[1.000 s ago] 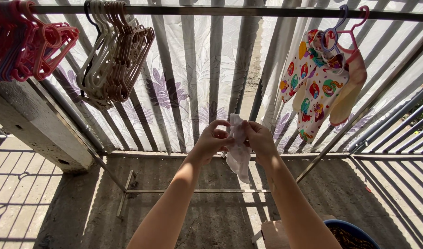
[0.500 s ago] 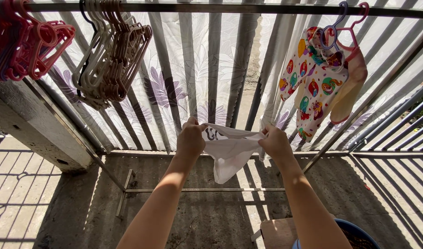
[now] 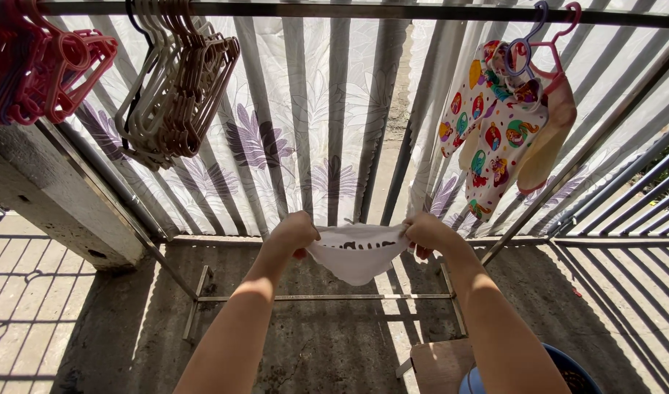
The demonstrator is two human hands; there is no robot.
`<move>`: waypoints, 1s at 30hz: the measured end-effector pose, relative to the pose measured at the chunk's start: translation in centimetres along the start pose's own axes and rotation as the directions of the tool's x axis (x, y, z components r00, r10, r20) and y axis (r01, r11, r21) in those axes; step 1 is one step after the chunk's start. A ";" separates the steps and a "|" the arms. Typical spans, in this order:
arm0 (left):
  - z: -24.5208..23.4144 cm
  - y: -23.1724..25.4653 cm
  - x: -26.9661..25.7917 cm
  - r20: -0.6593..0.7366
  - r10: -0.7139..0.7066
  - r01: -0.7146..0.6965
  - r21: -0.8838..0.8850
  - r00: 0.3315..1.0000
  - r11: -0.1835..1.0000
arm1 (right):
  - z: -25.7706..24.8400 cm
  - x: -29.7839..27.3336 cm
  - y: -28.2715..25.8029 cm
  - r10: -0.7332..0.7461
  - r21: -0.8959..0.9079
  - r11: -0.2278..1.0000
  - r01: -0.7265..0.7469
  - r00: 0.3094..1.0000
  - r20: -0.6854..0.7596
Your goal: Hanging small items of clothing on hangers on a drying rack.
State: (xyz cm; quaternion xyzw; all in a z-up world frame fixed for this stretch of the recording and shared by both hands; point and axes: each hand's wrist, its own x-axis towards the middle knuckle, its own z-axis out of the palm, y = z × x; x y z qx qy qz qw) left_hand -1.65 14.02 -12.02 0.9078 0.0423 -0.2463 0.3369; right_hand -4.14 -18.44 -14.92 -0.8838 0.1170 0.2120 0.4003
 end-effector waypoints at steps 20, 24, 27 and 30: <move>7.6 -1.8 5.4 0.216 0.368 0.207 -0.976 0.905 0.063 | -0.8 -7.0 0.9 -0.904 0.952 0.161 0.259 0.426 0.037; 7.7 0.5 5.0 0.033 0.545 0.063 -0.997 0.838 -0.037 | -0.5 -7.9 2.4 -0.756 0.749 0.564 0.347 0.582 0.300; 6.4 3.1 3.1 -0.214 0.508 -0.265 -0.964 0.835 0.031 | 1.1 -10.6 -1.6 -0.386 -0.063 0.903 0.425 0.866 0.317; 5.7 4.7 1.7 -0.249 0.498 -0.337 -0.937 0.831 0.094 | 2.1 -11.0 -4.2 -0.330 -0.268 0.897 0.350 0.936 0.121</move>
